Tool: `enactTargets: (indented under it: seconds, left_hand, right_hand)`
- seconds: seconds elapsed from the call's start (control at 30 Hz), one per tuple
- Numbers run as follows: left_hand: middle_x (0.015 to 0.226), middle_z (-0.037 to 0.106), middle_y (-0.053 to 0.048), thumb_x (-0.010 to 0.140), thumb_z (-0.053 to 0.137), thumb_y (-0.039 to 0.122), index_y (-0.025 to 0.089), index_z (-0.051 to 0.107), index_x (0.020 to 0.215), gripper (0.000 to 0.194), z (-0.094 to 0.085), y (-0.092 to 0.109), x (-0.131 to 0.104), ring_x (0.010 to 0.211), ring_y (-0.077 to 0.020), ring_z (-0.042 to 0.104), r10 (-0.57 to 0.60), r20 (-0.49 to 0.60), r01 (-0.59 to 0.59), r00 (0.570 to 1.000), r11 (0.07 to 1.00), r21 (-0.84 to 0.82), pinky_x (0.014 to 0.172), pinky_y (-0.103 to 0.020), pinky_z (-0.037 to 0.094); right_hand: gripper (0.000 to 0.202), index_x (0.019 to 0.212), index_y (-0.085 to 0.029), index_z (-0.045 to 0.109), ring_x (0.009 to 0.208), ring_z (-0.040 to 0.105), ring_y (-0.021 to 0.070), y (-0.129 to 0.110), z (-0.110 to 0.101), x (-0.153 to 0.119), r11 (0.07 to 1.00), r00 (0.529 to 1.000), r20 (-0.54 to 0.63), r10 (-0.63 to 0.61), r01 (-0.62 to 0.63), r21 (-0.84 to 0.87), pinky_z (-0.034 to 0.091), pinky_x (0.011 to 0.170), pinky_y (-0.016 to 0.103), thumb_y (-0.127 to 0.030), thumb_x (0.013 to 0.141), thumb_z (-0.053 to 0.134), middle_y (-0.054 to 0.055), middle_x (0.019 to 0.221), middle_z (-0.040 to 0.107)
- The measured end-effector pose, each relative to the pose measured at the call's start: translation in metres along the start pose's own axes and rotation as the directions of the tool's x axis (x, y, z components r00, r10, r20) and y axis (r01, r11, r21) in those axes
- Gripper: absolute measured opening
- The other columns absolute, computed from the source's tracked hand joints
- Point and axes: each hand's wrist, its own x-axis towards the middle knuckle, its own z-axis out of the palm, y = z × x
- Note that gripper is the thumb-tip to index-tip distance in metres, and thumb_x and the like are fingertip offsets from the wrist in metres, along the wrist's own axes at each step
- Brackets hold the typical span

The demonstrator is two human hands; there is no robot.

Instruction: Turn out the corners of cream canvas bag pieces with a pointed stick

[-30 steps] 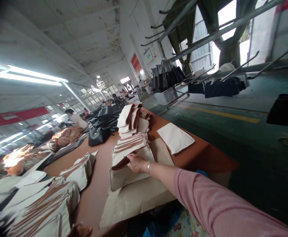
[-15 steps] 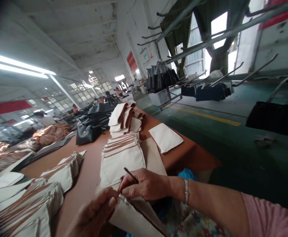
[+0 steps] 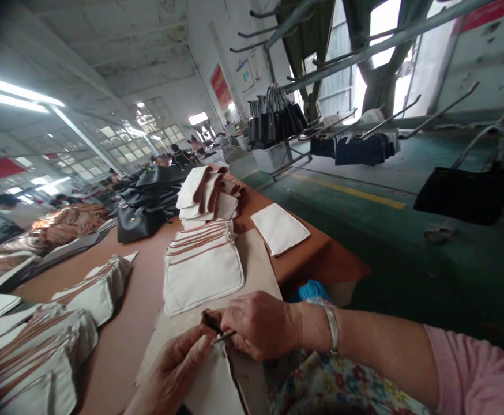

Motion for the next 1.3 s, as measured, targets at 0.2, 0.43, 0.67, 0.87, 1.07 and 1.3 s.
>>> enactTargets:
  seconds: [0.2, 0.43, 0.67, 0.87, 1.07, 1.3]
  left_hand:
    - [0.067, 0.059, -0.001, 0.067, 0.081, 0.046, 0.013, 0.064, 0.080, 0.039, 0.007, -0.007, -0.001, 0.055, -0.0101, 0.048, -0.089, 0.106, 0.115, 0.990, 0.952, -0.285, 0.052, -0.020, 0.035]
    - [0.062, 0.051, 0.002, 0.067, 0.081, 0.047, 0.012, 0.065, 0.074, 0.039, 0.005, -0.001, 0.002, 0.056, -0.0089, 0.040, -0.062, 0.116, 0.090, 0.991, 0.963, -0.253, 0.053, -0.020, 0.029]
    - [0.061, 0.045, 0.003, 0.071, 0.075, 0.052, 0.013, 0.062, 0.074, 0.041, 0.002, -0.009, 0.011, 0.056, -0.0092, 0.034, -0.003, 0.214, 0.034, 0.977, 0.989, -0.143, 0.050, -0.021, 0.024]
    - [0.063, 0.051, 0.000, 0.071, 0.076, 0.049, 0.015, 0.060, 0.066, 0.038, 0.006, 0.001, 0.011, 0.055, -0.0099, 0.039, 0.050, 0.244, 0.009, 0.968, 0.972, -0.235, 0.050, -0.021, 0.027]
    - [0.066, 0.057, -0.001, 0.064, 0.083, 0.046, 0.015, 0.066, 0.074, 0.037, 0.009, 0.008, 0.009, 0.062, -0.0128, 0.047, 0.011, 0.149, 0.032, 0.989, 0.959, -0.283, 0.055, -0.022, 0.035]
    - [0.058, 0.057, 0.001, 0.065, 0.082, 0.047, 0.016, 0.060, 0.067, 0.038, 0.017, 0.005, 0.011, 0.055, -0.0108, 0.046, -0.020, 0.023, 0.023, 1.000, 0.987, -0.156, 0.051, -0.022, 0.033]
  right_hand:
    - [0.012, 0.097, -0.015, 0.052, 0.082, 0.058, 0.0156, -0.004, -0.010, -0.003, 0.996, 0.992, -0.125, -0.007, 0.018, 0.089, 0.049, 0.076, 0.026, -0.015, 0.091, 0.041, 0.009, 0.087, 0.061]
    - [0.011, 0.090, -0.015, 0.053, 0.082, 0.058, 0.0188, -0.009, -0.014, -0.003, 0.943, 0.965, 0.036, -0.260, 0.262, -0.203, 0.049, 0.077, 0.029, -0.015, 0.090, 0.042, 0.009, 0.081, 0.062]
    - [0.009, 0.083, -0.013, 0.056, 0.073, 0.055, 0.0196, -0.006, -0.013, 0.005, 0.988, 0.987, 0.162, 0.008, 0.017, -0.151, 0.046, 0.060, 0.030, -0.015, 0.077, 0.049, 0.010, 0.079, 0.060]
    - [0.017, 0.091, -0.017, 0.057, 0.035, 0.042, 0.0082, 0.001, -0.041, 0.023, 0.536, 0.645, 0.642, 0.415, -0.743, 0.401, 0.036, 0.035, 0.017, -0.019, 0.077, 0.046, -0.007, 0.049, 0.045]
    - [0.014, 0.087, -0.017, 0.056, 0.029, 0.041, 0.0063, -0.002, -0.040, 0.025, 0.409, 0.601, 0.665, 0.443, -0.796, 0.447, 0.035, 0.028, 0.014, -0.015, 0.076, 0.047, -0.009, 0.045, 0.045]
    - [0.013, 0.086, -0.016, 0.057, 0.029, 0.039, 0.0051, -0.007, -0.040, 0.025, 0.425, 0.611, 0.628, 0.482, -0.790, 0.442, 0.035, 0.028, 0.013, -0.015, 0.077, 0.047, -0.010, 0.044, 0.045]
